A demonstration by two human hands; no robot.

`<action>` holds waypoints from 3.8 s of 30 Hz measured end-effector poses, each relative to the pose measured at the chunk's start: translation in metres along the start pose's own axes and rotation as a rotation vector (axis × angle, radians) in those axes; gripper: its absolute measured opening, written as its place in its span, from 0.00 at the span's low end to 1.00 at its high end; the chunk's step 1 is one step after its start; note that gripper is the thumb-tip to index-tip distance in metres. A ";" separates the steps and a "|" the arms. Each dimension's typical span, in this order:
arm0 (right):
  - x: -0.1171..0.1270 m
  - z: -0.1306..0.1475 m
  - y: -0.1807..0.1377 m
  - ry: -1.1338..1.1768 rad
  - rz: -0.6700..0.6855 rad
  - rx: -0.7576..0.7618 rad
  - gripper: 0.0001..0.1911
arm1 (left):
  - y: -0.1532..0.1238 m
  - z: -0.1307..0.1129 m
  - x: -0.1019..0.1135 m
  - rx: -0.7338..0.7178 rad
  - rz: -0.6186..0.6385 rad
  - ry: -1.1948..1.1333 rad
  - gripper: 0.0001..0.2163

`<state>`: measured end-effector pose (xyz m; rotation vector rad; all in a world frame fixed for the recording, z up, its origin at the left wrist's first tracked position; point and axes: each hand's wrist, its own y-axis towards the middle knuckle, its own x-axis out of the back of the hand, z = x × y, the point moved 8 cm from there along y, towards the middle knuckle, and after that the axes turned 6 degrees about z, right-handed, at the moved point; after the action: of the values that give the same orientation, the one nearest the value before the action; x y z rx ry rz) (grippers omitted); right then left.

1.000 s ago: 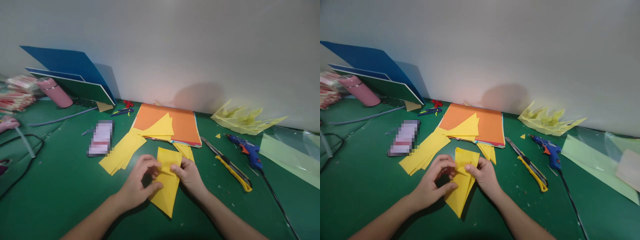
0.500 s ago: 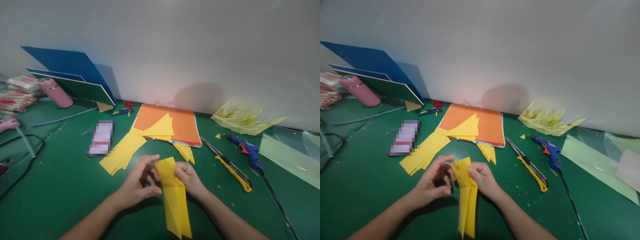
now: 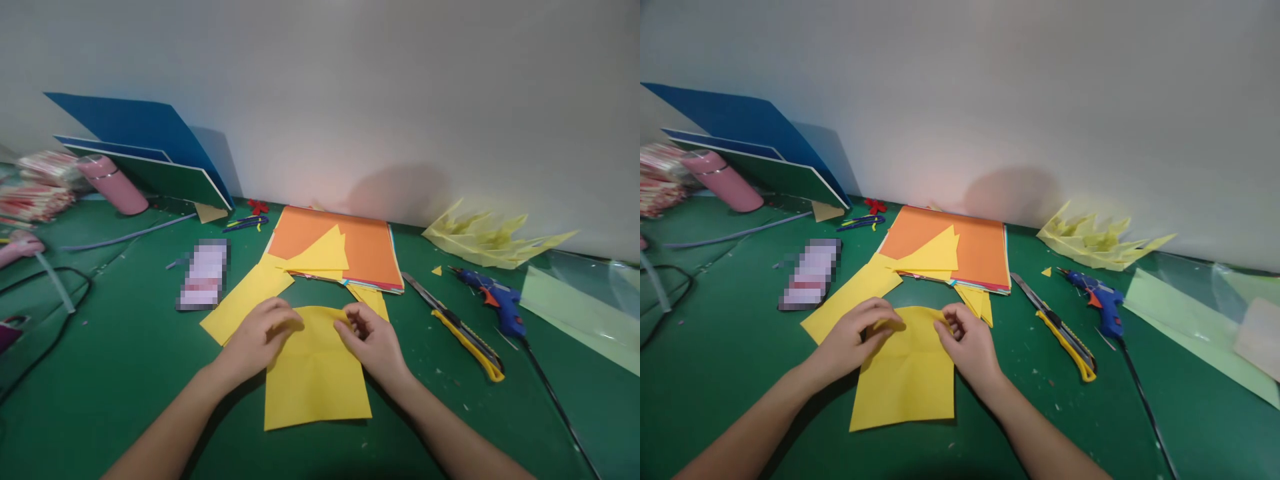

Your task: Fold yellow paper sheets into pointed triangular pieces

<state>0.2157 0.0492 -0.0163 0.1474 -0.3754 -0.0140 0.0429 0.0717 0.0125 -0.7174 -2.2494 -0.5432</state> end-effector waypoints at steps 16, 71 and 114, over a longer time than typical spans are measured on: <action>-0.005 0.004 -0.001 -0.080 0.081 0.082 0.05 | -0.007 -0.020 -0.023 0.002 0.209 0.405 0.26; -0.034 0.046 -0.030 -0.458 0.430 0.691 0.15 | -0.007 -0.010 -0.038 0.025 0.286 0.336 0.31; -0.036 0.035 -0.035 -0.589 0.512 0.686 0.16 | -0.007 -0.009 -0.036 0.058 0.280 0.336 0.31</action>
<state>0.1696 0.0110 -0.0026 0.7293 -0.9908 0.5934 0.0649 0.0492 -0.0089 -0.8279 -1.8111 -0.4241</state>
